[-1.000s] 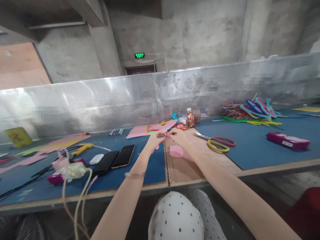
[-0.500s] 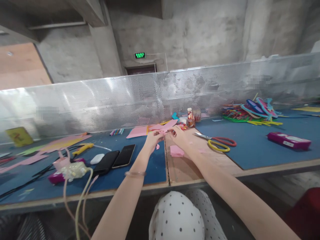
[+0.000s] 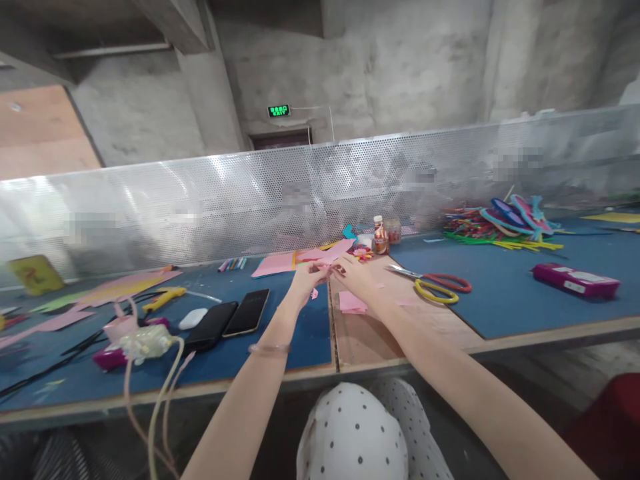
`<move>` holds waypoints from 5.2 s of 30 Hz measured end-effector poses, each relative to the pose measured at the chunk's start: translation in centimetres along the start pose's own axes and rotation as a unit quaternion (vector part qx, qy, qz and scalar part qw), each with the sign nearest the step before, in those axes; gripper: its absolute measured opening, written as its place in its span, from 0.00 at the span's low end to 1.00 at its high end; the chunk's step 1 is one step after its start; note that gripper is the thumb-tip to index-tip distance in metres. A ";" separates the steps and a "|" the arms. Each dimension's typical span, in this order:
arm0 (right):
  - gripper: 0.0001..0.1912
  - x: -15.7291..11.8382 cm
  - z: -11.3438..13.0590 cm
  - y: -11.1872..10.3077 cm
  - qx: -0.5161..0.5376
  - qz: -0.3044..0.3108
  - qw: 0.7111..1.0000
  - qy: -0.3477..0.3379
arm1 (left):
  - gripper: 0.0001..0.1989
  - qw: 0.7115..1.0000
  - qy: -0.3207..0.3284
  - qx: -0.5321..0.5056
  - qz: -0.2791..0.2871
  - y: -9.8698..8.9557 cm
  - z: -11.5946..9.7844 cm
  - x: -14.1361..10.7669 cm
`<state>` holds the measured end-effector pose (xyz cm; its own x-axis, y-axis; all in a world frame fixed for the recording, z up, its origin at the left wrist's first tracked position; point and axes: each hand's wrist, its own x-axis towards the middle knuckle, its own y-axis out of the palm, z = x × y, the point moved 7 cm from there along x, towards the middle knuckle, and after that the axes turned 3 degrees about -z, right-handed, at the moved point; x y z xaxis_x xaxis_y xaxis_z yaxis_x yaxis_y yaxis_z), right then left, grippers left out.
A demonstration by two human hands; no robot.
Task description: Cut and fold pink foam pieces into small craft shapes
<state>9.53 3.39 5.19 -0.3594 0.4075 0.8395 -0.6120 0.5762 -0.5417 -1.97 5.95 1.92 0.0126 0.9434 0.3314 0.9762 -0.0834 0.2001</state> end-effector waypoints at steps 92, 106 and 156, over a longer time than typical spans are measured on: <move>0.10 -0.1 -0.1 0.3 0.010 -0.008 1.000 0.020 | 0.17 0.999 -0.014 0.030 0.008 0.1 0.0 -0.2; 0.11 0.0 0.1 0.3 -0.009 0.006 1.000 0.004 | 0.17 0.998 0.003 0.056 0.031 0.4 -0.1 -0.2; 0.09 -0.1 0.3 -0.3 -0.065 0.000 0.997 0.041 | 0.15 0.997 0.010 0.050 0.056 0.9 0.0 -0.3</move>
<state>9.50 2.97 5.27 -0.2967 0.4613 0.8362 -0.5142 0.6606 -0.5469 -1.07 5.57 2.02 0.1198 0.9233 0.3650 0.9856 -0.1547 0.0678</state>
